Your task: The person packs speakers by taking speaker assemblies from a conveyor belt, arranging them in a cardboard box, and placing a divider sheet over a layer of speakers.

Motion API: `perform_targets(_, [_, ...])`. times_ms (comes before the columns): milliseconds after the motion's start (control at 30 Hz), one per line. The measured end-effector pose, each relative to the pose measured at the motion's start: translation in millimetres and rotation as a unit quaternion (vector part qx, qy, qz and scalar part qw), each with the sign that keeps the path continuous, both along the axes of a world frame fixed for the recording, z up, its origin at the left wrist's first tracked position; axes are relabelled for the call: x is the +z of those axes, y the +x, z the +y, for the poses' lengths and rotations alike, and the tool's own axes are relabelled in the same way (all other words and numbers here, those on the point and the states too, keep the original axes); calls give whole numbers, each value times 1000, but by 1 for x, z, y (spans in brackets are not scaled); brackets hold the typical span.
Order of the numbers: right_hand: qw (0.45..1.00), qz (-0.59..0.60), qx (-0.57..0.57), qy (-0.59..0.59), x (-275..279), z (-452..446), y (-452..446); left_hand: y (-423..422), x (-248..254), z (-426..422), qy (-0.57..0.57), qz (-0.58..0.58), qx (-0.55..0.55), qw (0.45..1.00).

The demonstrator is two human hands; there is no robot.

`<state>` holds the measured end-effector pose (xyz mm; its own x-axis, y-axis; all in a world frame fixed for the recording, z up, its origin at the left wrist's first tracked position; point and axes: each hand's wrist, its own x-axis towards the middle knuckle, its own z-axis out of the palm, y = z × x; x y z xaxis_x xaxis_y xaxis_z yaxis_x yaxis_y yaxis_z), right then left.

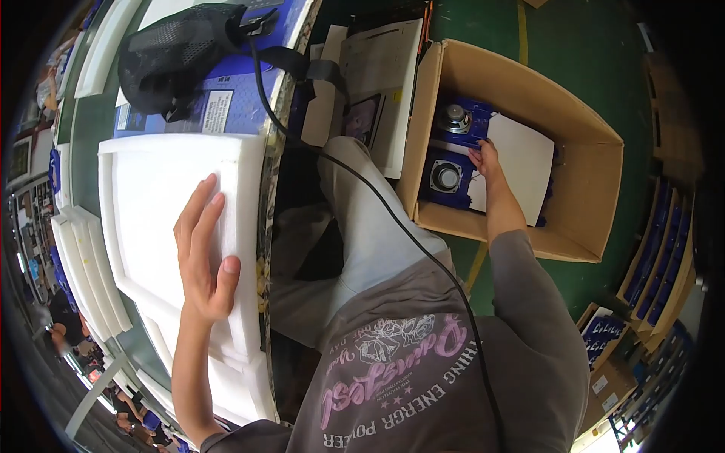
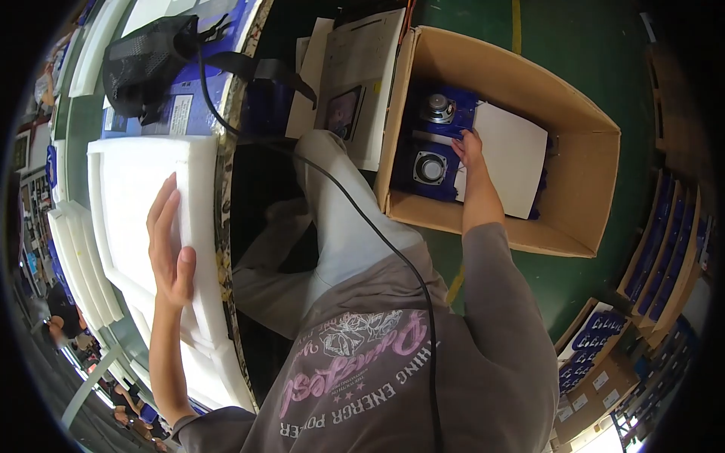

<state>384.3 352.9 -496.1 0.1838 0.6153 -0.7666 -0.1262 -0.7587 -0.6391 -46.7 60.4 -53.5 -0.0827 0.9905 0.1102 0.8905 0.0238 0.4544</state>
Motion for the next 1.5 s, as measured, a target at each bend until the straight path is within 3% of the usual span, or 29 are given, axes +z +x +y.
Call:
perform_targets(33, [987, -105, 119, 25, -20, 3, 10, -1, -2, -1, 1, -3, 0, 1000])
perform_targets(100, [884, -303, 348, 71, -61, 12, 33, -3, -6, -2, 6, -9, 0, 1000])
perform_targets(200, [828, -393, 379, 124, -65, 11, 29, -2, -6, -2, 10, -17, -1, 1000])
perform_targets(233, [827, -383, 404, 73, -48, 11, 18, -2, -7, -3, 7, -16, 0, 1000])
perform_targets(333, [773, -440, 436, 135, -33, -4, -14, -4, -7, -5, 1, -12, 3, 1000])
perform_targets(433, [719, -392, 553, 151, -23, -22, -46, -4, -8, -4, 3, -13, 3, 1000])
perform_targets(533, [622, -389, 670, 115, -20, -37, -73, -4, -8, -4, 4, -11, 2, 1000])
perform_targets(767, [578, -434, 688, 59, 9, -40, -66, -5, -8, -5, 5, -11, 2, 1000])
perform_targets(867, [592, -423, 681, 86, -4, -43, -56, -5, -7, -4, 4, -10, 0, 1000])
perform_targets(967, [543, -473, 683, 124, 7, -51, -66, -5, -10, -5, 12, -24, 2, 1000])
perform_targets(1067, [561, -457, 668, 174, 13, -66, -94, -5, -10, -5, 12, -25, 2, 1000])
perform_targets(1133, [419, -389, 749, 335, -60, -85, -102, -5, -10, -5, 9, -22, 2, 1000])
perform_targets(1167, [422, -361, 760, 336, -69, -91, -110, -5, -10, -5, 10, -22, 2, 1000])
perform_targets(1267, [500, -332, 762, 242, -42, -95, -125, -6, -12, -6, 12, -24, 2, 1000])
perform_targets(1500, [555, -307, 750, 189, -22, -94, -127, -6, -8, -5, 1, -24, 1, 1000])
